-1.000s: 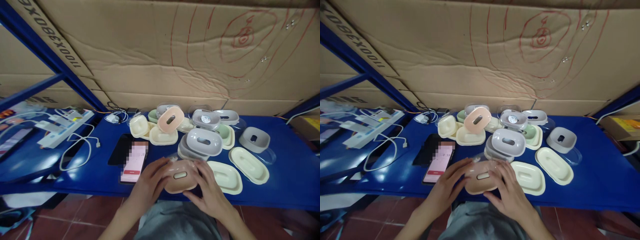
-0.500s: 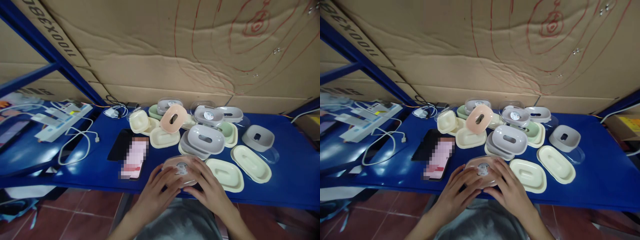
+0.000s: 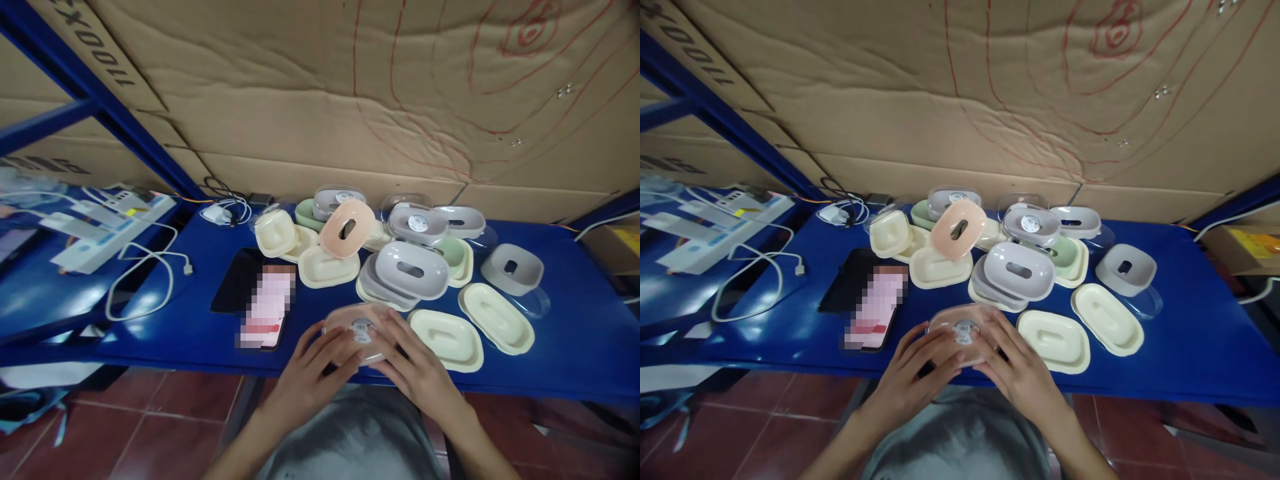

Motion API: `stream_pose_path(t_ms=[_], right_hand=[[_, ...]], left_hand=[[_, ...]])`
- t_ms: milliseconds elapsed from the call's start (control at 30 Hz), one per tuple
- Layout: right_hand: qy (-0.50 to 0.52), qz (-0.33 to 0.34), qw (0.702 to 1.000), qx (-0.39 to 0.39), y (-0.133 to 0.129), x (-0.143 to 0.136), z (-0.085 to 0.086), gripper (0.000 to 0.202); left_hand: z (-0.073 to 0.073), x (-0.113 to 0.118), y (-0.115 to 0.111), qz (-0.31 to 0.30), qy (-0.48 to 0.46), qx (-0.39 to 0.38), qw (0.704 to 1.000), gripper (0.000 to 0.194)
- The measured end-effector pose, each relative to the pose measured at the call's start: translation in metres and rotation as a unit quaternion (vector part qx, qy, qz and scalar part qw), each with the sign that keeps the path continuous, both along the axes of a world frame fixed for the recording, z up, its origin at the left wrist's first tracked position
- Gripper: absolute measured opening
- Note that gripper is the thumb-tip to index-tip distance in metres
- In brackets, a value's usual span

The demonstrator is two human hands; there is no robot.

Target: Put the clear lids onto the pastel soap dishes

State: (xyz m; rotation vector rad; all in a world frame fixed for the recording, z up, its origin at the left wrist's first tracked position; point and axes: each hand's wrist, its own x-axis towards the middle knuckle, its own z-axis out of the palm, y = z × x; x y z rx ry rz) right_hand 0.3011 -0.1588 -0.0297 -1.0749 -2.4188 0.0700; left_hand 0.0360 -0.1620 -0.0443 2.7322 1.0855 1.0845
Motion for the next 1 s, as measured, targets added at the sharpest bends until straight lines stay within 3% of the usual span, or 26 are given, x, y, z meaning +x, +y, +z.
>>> stream_pose_path(t_ms=[533,700,867,1000], right_hand=[[0.008,-0.005,0.999,0.032,-0.002,-0.001,0.001,0.072],[0.010,-0.003,0.999,0.034,-0.003,0.000,0.002,0.073],[-0.007,0.000,0.999,0.048,-0.005,0.003,0.001,0.068],[0.004,-0.007,1.000,0.018,-0.001,0.001,0.003,0.062]], left_hand=[[0.006,0.000,0.002,-0.018,-0.009,-0.025,0.999,0.043],[0.011,0.001,0.003,-0.027,-0.016,-0.037,0.999,0.038],[0.015,0.004,0.003,-0.007,-0.055,-0.054,0.997,0.021],[0.015,0.004,0.004,-0.007,-0.054,-0.056,0.997,0.023]])
